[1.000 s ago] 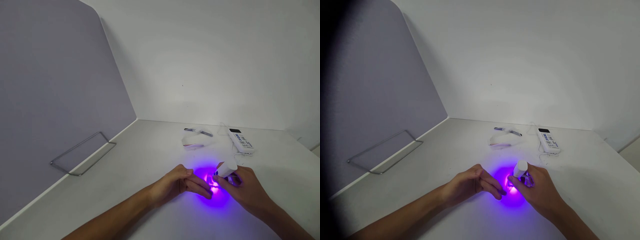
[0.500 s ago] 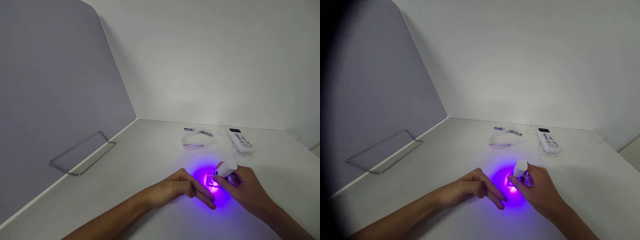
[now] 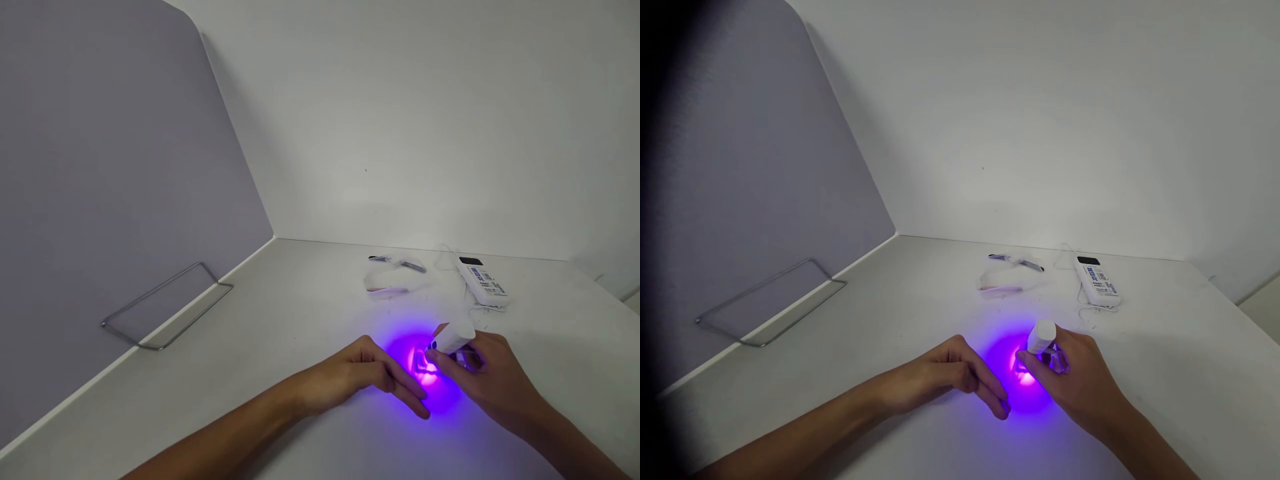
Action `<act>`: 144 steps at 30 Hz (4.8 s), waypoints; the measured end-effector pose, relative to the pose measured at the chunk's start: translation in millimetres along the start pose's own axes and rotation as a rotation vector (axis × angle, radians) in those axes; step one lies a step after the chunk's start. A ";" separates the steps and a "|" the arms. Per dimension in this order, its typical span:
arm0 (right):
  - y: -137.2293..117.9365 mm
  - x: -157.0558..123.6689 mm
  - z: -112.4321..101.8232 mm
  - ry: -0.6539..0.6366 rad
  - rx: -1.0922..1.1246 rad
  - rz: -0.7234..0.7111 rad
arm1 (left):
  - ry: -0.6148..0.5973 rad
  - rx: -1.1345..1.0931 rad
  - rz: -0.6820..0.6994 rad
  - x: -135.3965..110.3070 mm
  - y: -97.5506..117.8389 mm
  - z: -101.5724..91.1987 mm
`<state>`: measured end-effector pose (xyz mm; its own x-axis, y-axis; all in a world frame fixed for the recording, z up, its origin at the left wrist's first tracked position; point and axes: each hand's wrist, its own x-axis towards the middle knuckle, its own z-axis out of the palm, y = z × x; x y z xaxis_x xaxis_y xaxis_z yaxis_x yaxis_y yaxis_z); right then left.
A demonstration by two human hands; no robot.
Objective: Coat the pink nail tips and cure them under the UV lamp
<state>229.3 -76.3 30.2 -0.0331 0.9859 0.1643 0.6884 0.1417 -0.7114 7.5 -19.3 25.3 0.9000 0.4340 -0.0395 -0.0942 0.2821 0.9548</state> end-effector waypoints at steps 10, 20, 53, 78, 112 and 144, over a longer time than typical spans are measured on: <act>1.0 -1.3 2.5 0.008 0.026 0.047 | 0.037 0.016 0.017 -0.7 -3.3 -2.4; 3.3 -1.8 2.1 0.006 0.020 0.050 | 0.082 0.014 0.037 1.7 -3.6 -4.3; 9.4 0.3 -2.0 0.241 -0.061 -0.032 | 0.324 -0.116 0.171 4.2 -13.0 -13.5; 19.9 5.8 1.6 0.189 -0.119 -0.168 | 0.498 -0.226 0.077 3.7 -11.2 -21.5; 28.3 5.2 5.1 0.153 0.012 -0.172 | 0.749 -0.477 -0.112 8.4 -6.2 -22.0; 28.6 3.6 6.2 0.158 -0.060 -0.237 | 0.700 -0.454 -0.110 5.0 -9.3 -20.6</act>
<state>244.4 -68.2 6.2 -0.0881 0.8992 0.4285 0.7169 0.3559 -0.5995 4.1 -2.1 10.1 0.4564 0.7721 -0.4423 -0.3177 0.6057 0.7296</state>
